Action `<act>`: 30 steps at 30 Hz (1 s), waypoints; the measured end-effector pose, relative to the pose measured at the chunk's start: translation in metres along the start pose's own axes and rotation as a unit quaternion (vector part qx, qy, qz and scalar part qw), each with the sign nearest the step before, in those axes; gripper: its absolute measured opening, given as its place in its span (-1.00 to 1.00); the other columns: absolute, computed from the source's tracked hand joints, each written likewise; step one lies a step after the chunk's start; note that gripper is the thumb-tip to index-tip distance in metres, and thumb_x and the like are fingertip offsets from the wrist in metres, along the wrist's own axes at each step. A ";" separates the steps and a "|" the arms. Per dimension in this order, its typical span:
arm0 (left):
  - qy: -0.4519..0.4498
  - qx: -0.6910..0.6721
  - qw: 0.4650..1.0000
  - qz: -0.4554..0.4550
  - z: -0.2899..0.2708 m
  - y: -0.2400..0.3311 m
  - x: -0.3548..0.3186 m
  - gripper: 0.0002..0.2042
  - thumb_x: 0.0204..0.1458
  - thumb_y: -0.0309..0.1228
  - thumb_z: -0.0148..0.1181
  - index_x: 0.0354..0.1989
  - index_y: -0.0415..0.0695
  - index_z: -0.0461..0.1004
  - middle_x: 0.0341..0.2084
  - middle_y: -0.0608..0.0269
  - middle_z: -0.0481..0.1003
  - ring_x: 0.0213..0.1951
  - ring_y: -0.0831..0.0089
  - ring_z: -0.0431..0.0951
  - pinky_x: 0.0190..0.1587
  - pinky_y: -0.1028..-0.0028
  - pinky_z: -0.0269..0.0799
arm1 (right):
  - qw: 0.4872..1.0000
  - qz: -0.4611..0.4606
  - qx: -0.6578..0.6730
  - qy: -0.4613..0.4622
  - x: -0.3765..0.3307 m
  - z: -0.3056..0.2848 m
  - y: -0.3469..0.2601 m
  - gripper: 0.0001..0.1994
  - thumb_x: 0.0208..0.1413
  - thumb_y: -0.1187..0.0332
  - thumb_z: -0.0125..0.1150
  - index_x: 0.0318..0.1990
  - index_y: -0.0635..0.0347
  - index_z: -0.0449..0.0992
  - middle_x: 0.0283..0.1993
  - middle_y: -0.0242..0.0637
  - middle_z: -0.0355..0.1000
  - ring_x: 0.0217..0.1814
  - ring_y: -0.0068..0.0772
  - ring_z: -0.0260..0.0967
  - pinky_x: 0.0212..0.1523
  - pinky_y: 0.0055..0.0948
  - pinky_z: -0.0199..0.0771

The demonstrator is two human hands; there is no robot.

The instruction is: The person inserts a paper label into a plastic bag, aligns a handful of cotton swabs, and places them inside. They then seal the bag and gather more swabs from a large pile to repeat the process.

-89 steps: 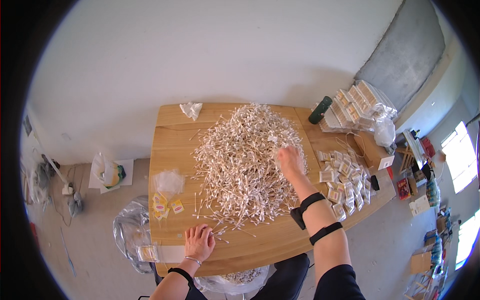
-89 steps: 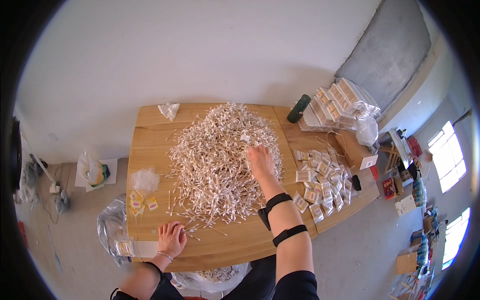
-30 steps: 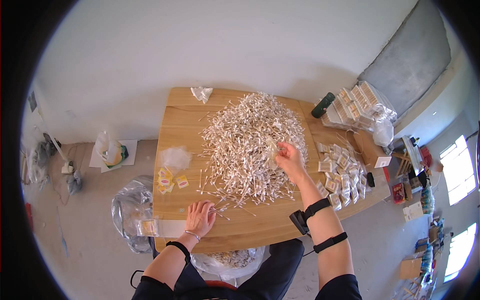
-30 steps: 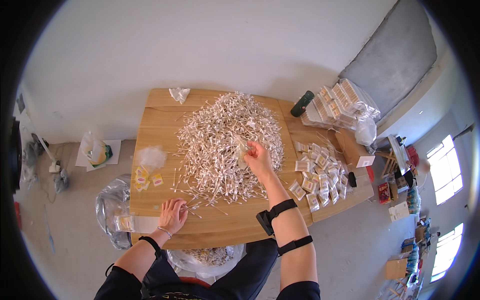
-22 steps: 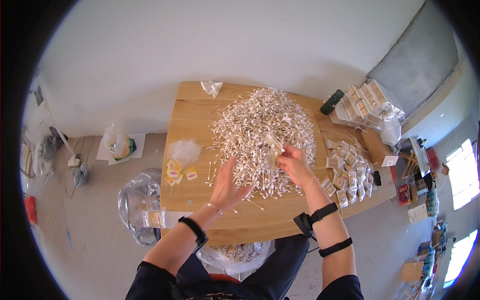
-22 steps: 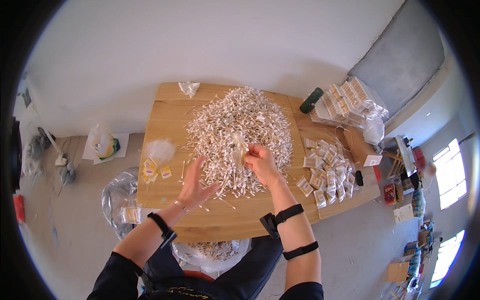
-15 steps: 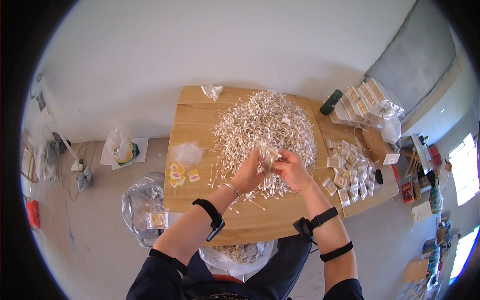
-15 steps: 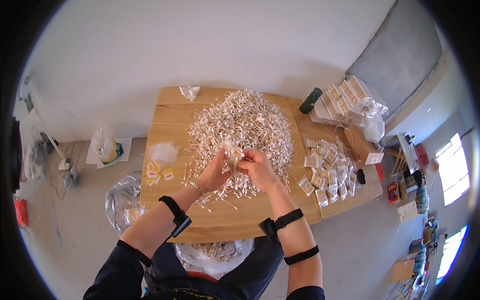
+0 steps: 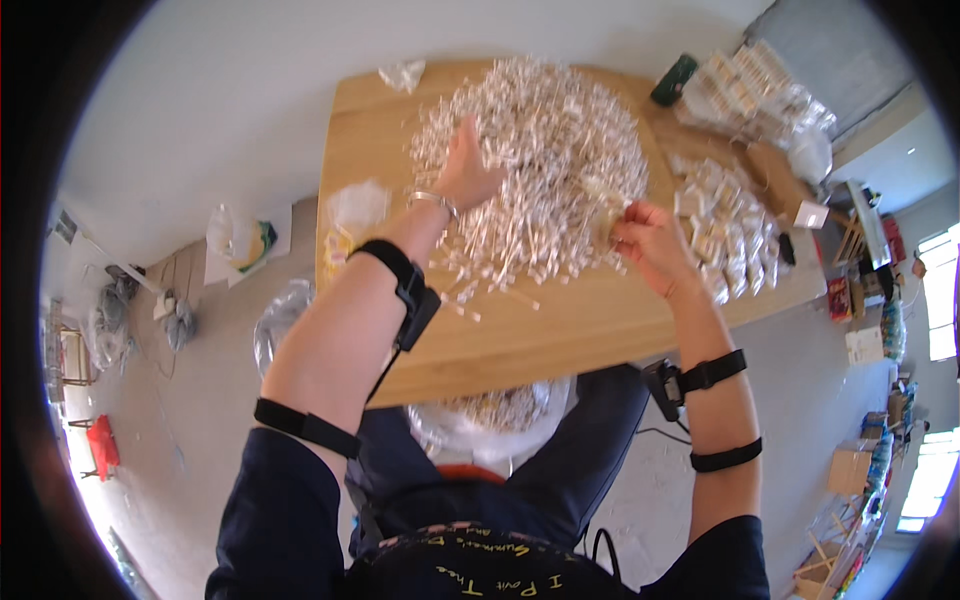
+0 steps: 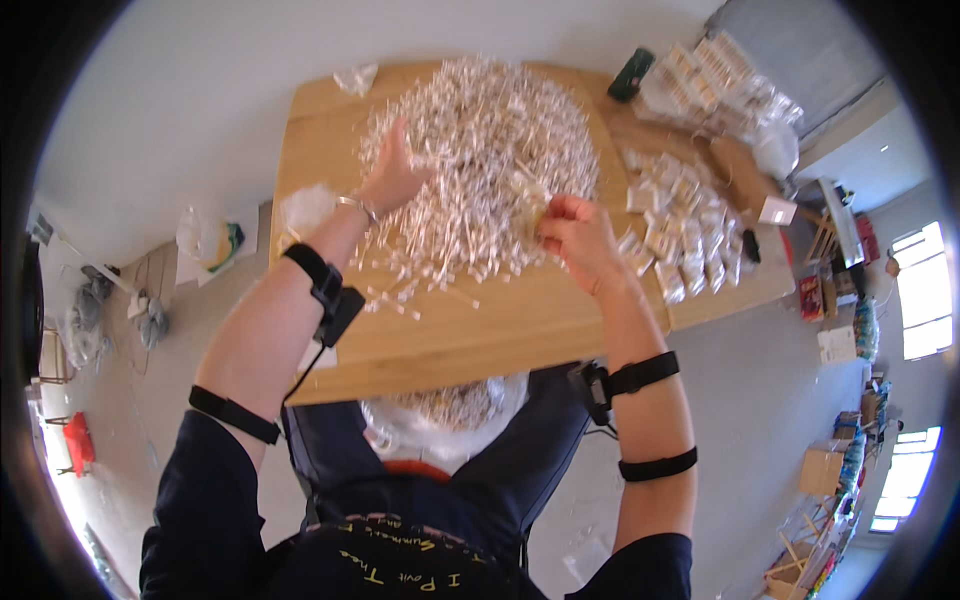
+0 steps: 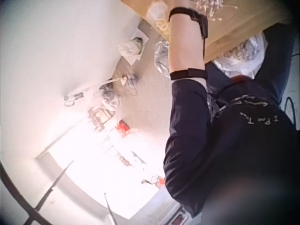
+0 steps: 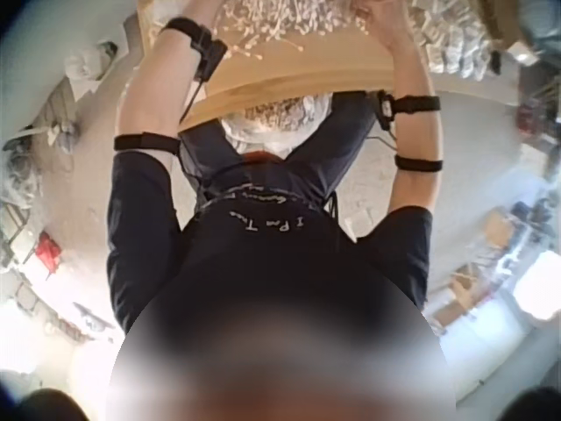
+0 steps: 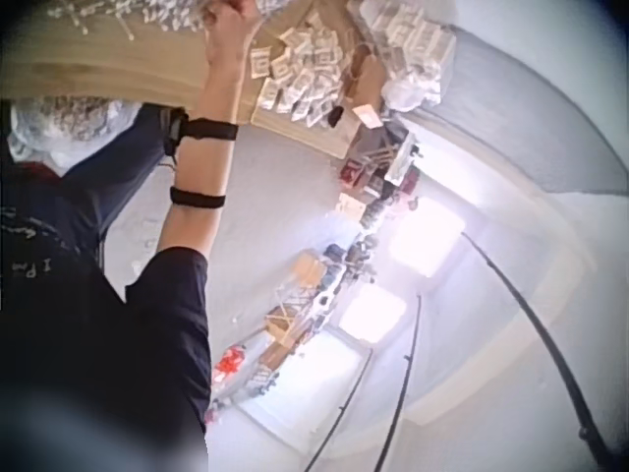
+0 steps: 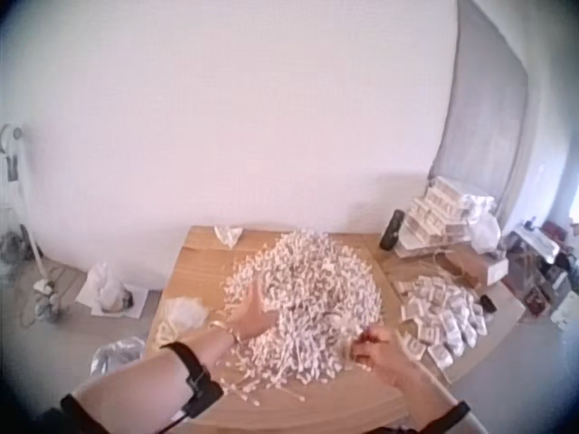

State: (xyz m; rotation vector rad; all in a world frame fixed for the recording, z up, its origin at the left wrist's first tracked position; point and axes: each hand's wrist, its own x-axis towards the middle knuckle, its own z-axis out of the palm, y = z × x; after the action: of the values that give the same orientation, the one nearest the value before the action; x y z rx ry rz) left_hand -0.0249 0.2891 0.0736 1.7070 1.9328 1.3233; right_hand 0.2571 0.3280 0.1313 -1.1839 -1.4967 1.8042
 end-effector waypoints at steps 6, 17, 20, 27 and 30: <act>-0.083 0.116 0.985 0.101 -0.014 -0.013 -0.110 -0.14 -0.13 -0.33 0.25 0.35 -0.12 -0.11 0.28 -0.24 -0.07 0.31 -0.12 -0.06 0.33 0.07 -0.09 | 0.997 0.016 0.021 -0.076 -0.057 0.020 0.059 -0.78 -0.05 0.63 0.17 -0.20 0.23 0.50 -0.37 -0.43 0.42 -0.29 -0.57 0.40 -0.23 -0.53 0.48; -0.167 0.252 0.953 0.009 -0.015 -0.032 -0.244 -0.13 -0.15 -0.12 0.32 0.33 -0.07 -0.03 0.32 -0.14 -0.15 0.37 -0.07 -0.20 0.35 -0.01 -0.27 | 0.873 0.159 -0.352 -0.298 -0.108 0.068 0.231 -0.72 -0.22 0.58 0.10 -0.25 0.33 0.55 -0.29 -0.09 0.53 -0.22 -0.25 0.49 -0.20 -0.35 0.46; -0.156 0.241 0.957 0.038 0.000 -0.022 -0.226 -0.14 -0.16 -0.10 0.32 0.31 -0.10 0.00 0.31 -0.15 -0.10 0.36 -0.09 -0.16 0.35 0.00 -0.24 | 0.852 0.104 -0.503 -0.101 -0.080 0.043 0.318 -0.65 -0.12 0.51 0.09 -0.08 0.31 0.50 -0.05 0.03 0.47 -0.05 -0.14 0.44 -0.07 -0.28 0.43; -0.121 0.258 0.958 0.022 -0.008 -0.039 -0.248 -0.25 -0.21 -0.02 0.30 0.15 -0.19 0.26 0.24 -0.18 0.08 0.28 -0.15 0.02 0.29 -0.08 -0.10 | 0.759 0.017 -0.527 0.381 0.029 -0.042 0.308 -0.56 0.06 0.31 0.10 0.11 0.28 0.37 0.20 0.07 0.28 0.16 -0.06 0.30 0.11 -0.23 0.33; -0.169 0.293 0.940 0.029 -0.002 -0.012 -0.232 -0.23 -0.12 0.00 0.23 0.20 -0.23 0.18 0.19 -0.21 0.14 0.23 -0.15 0.10 0.25 -0.07 -0.02 | 0.765 0.013 -0.492 0.416 0.076 -0.096 0.302 -0.56 0.07 0.30 0.10 0.12 0.28 0.37 0.21 0.07 0.27 0.17 -0.07 0.30 0.11 -0.24 0.33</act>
State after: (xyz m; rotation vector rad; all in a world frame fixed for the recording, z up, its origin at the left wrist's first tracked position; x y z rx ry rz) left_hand 0.0325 0.0843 -0.0199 2.0864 2.1979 0.4189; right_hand 0.3452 0.3600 -0.1812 -2.0731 -1.7798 0.1634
